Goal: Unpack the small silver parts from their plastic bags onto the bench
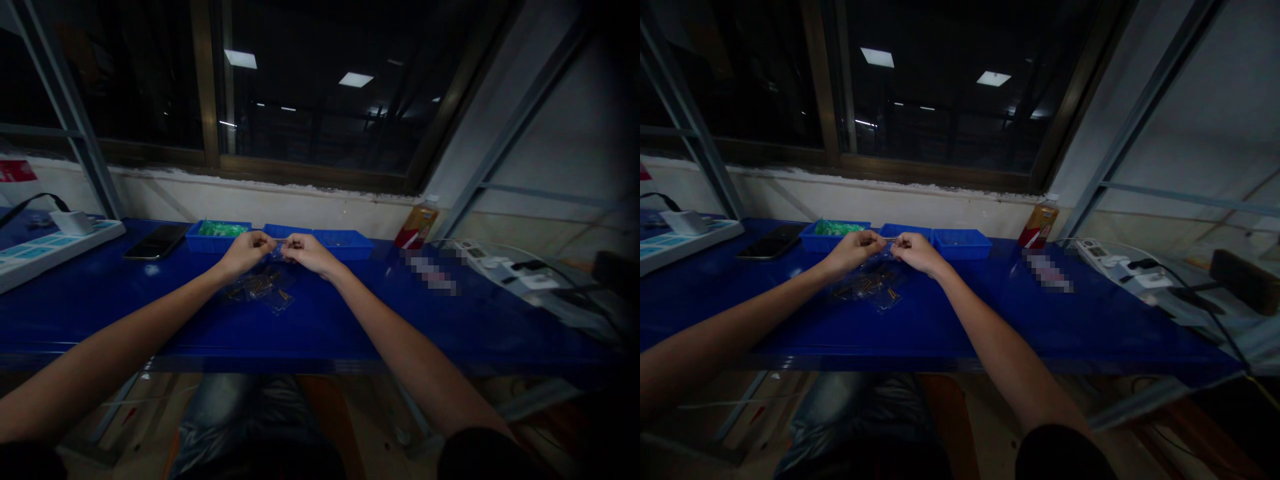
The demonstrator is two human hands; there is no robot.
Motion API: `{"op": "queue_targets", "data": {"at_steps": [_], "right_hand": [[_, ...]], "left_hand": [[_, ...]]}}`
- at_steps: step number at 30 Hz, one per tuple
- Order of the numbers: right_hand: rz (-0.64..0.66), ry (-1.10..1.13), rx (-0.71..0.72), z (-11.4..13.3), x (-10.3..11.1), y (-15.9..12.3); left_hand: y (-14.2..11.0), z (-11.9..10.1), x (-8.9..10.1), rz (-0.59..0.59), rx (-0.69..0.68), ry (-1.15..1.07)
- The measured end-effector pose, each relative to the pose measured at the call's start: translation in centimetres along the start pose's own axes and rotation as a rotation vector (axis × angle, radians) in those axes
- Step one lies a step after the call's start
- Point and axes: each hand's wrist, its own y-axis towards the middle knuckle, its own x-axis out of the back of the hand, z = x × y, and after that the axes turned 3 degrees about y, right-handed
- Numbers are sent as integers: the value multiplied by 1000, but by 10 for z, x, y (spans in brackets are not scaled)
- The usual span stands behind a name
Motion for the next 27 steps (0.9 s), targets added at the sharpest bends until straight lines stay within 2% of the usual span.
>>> {"op": "queue_targets", "data": {"at_steps": [5, 10, 18, 23, 27], "right_hand": [[-31, 4, 37, -5, -1, 2], [-95, -27, 133, -5, 2, 4], [-144, -54, 210, -7, 0, 6], [-161, -70, 214, -3, 1, 4], [-102, -82, 179, 0, 7, 3]], "left_hand": [[-2, -4, 0, 5, -44, -60], [-2, -6, 1, 9, 15, -74], [-3, -7, 2, 45, 49, -278], [-3, -5, 1, 47, 49, -324], [-3, -5, 0, 47, 51, -331]]}}
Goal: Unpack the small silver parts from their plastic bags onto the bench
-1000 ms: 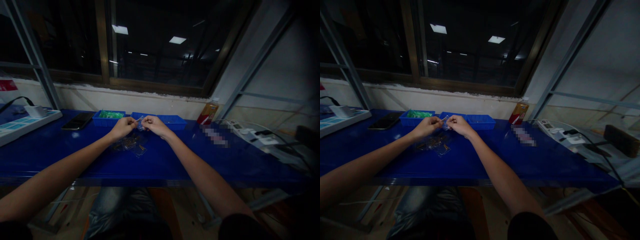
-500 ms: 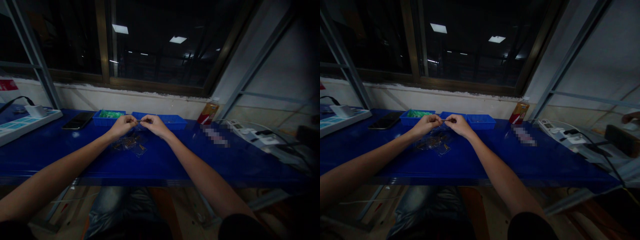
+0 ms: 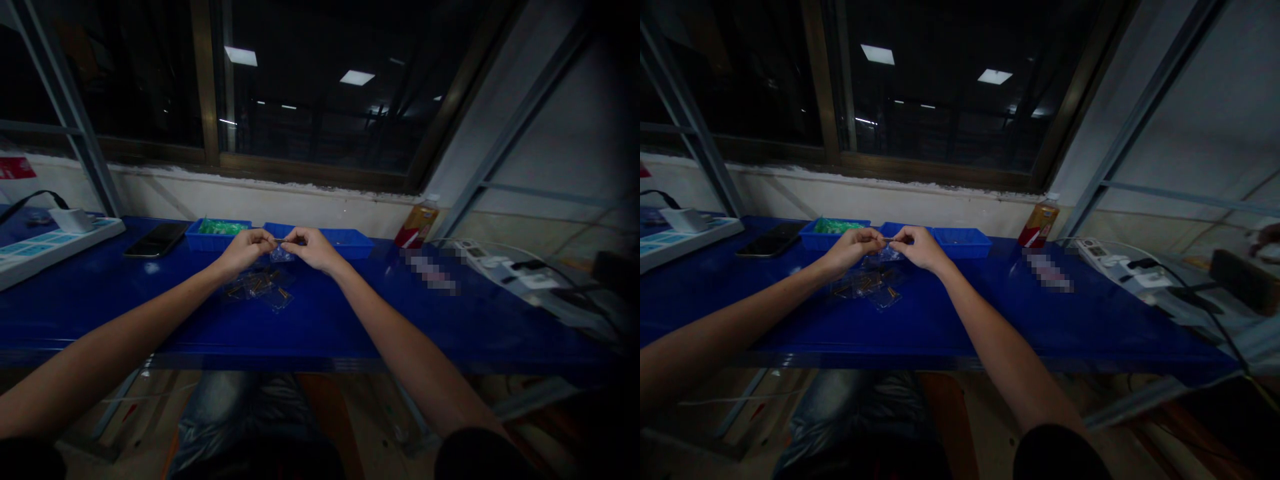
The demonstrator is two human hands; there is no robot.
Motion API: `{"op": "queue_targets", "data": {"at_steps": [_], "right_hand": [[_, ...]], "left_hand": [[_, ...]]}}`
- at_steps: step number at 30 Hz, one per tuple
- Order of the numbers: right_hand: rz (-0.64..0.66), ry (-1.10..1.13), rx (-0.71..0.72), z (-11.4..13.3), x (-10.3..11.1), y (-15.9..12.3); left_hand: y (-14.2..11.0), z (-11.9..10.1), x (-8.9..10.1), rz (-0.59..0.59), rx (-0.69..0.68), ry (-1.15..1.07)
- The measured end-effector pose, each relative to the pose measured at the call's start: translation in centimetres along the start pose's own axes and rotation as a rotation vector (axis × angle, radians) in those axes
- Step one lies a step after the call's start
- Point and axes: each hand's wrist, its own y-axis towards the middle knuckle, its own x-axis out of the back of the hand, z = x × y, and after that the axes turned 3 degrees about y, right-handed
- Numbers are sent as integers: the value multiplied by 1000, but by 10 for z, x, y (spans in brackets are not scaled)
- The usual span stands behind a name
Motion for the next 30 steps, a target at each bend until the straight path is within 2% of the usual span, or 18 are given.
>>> {"op": "queue_targets", "data": {"at_steps": [3, 7, 13, 18, 25, 30], "right_hand": [[64, 6, -14, 2, 5, 0], [82, 7, -16, 4, 6, -1], [17, 22, -33, 2, 2, 0], [-48, -39, 11, -2, 3, 1], [-57, -82, 67, -1, -3, -1], [-82, -26, 79, -2, -4, 0]], "left_hand": [[0, -1, -1, 5, 7, 6], [-1, -2, -2, 12, 4, 1], [0, 0, 0, -8, -7, -5], [1, 1, 1, -24, 22, -27], [-1, -2, -2, -17, 39, -16], [-2, -3, -2, -4, 50, -20]]}}
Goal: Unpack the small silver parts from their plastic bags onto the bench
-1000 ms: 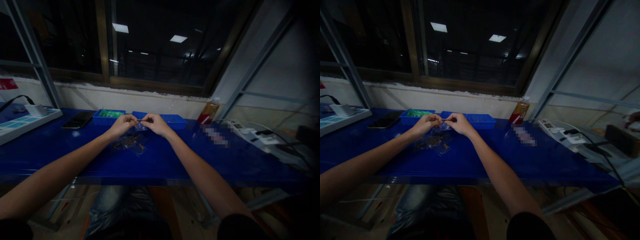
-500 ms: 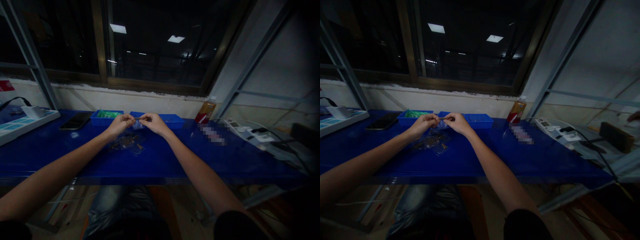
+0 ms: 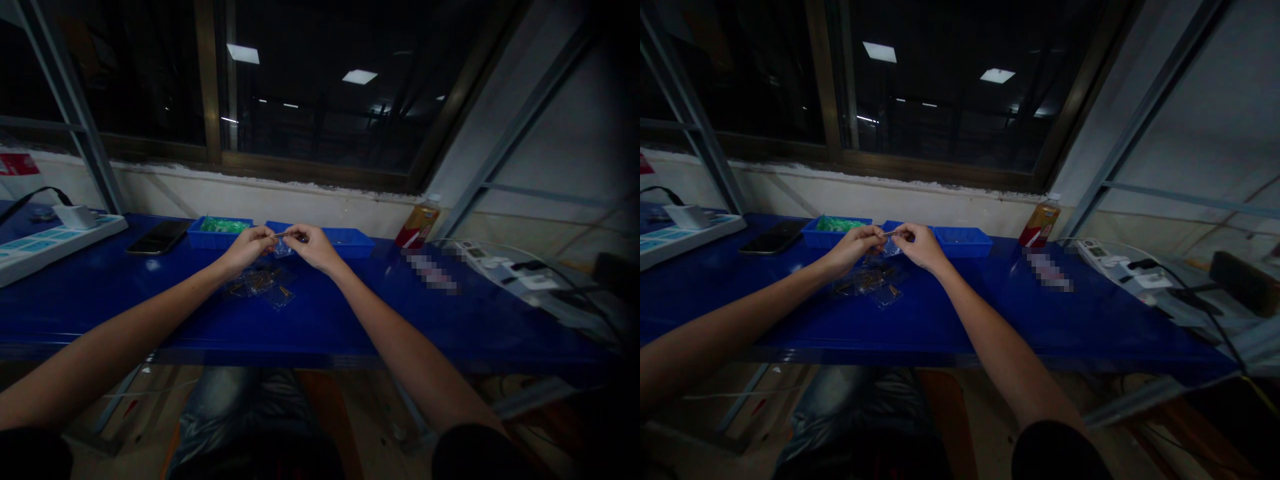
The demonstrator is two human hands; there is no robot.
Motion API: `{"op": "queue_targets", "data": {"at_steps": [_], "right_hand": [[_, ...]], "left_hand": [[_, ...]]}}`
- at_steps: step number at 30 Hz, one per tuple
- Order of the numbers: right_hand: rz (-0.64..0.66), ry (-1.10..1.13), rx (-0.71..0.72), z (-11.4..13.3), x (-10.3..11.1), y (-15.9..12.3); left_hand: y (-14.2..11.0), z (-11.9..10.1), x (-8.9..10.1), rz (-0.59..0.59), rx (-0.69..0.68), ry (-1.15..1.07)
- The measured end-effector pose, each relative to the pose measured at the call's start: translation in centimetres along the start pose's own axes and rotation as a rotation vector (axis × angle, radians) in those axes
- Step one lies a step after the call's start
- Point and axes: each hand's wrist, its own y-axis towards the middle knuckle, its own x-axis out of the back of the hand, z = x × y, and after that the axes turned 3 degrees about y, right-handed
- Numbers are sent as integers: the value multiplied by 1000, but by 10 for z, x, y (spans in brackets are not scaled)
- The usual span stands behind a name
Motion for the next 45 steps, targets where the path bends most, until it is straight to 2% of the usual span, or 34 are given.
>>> {"op": "queue_targets", "data": {"at_steps": [3, 8, 14, 18, 24, 27, 40, 45], "right_hand": [[-64, 54, -28, -3, 3, 3], [-323, 0, -96, -4, 14, 6], [-498, -139, -30, 14, 21, -2], [-428, -178, -18, 12, 12, -2], [-135, -23, -83, -3, -3, 2], [-19, -16, -96, -6, -6, 1], [8, 138, -124, 1, -6, -2], [-45, 153, -38, -1, -15, -3]], "left_hand": [[0, 0, -1, -1, 13, -2], [1, 0, -2, -40, 45, -11], [2, 2, -2, -77, 57, 30], [2, 5, -2, -70, 49, 56], [3, 9, 0, -16, 14, 64], [2, 9, 0, 0, 8, 56], [2, 9, 3, -18, 37, -28], [0, 5, 3, 15, 71, -132]]}}
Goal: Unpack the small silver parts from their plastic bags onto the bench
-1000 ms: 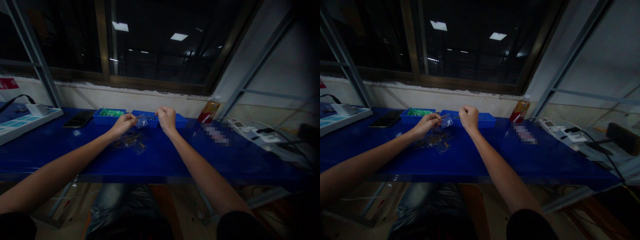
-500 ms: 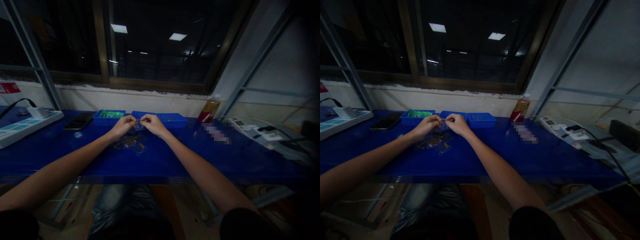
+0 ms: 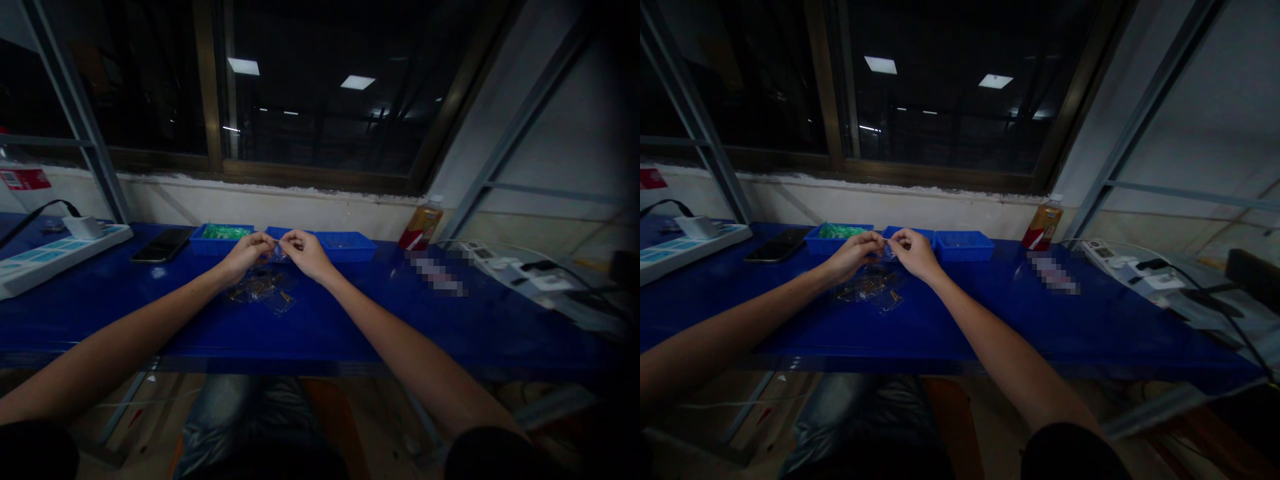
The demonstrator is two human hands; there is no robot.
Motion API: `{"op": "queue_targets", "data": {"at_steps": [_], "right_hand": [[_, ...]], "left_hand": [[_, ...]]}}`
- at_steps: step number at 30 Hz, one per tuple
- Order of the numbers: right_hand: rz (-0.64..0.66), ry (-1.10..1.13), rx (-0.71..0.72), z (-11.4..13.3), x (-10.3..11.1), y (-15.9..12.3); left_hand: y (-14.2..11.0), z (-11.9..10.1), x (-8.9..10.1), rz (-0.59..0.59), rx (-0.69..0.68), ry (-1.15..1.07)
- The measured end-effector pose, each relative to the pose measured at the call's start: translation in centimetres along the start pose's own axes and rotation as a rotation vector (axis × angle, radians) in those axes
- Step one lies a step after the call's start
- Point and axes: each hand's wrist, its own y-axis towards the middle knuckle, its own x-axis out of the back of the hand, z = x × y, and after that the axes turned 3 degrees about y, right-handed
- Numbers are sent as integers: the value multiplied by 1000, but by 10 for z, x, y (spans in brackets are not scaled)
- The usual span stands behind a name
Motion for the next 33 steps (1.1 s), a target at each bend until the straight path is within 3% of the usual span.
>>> {"op": "queue_targets", "data": {"at_steps": [7, 13, 17, 20, 24, 28, 33], "right_hand": [[-93, -126, 40, -2, 5, 4], [-481, -481, 247, 10, 56, 13], [-668, -691, 270, -3, 94, 17], [-623, -843, 160, -22, 109, 19], [-639, -865, 42, -35, 108, 20], [-575, -837, 38, -32, 92, 20], [-423, -819, 123, -26, 60, 16]], "left_hand": [[1, 0, 1, -2, 37, 27], [10, 6, 18, -35, -310, 667], [11, 15, 27, -11, -309, 777], [11, 23, 37, -53, -201, 797], [16, 32, 47, -39, -70, 804], [20, 36, 48, 8, -98, 749], [18, 25, 40, 54, -55, 993]]}}
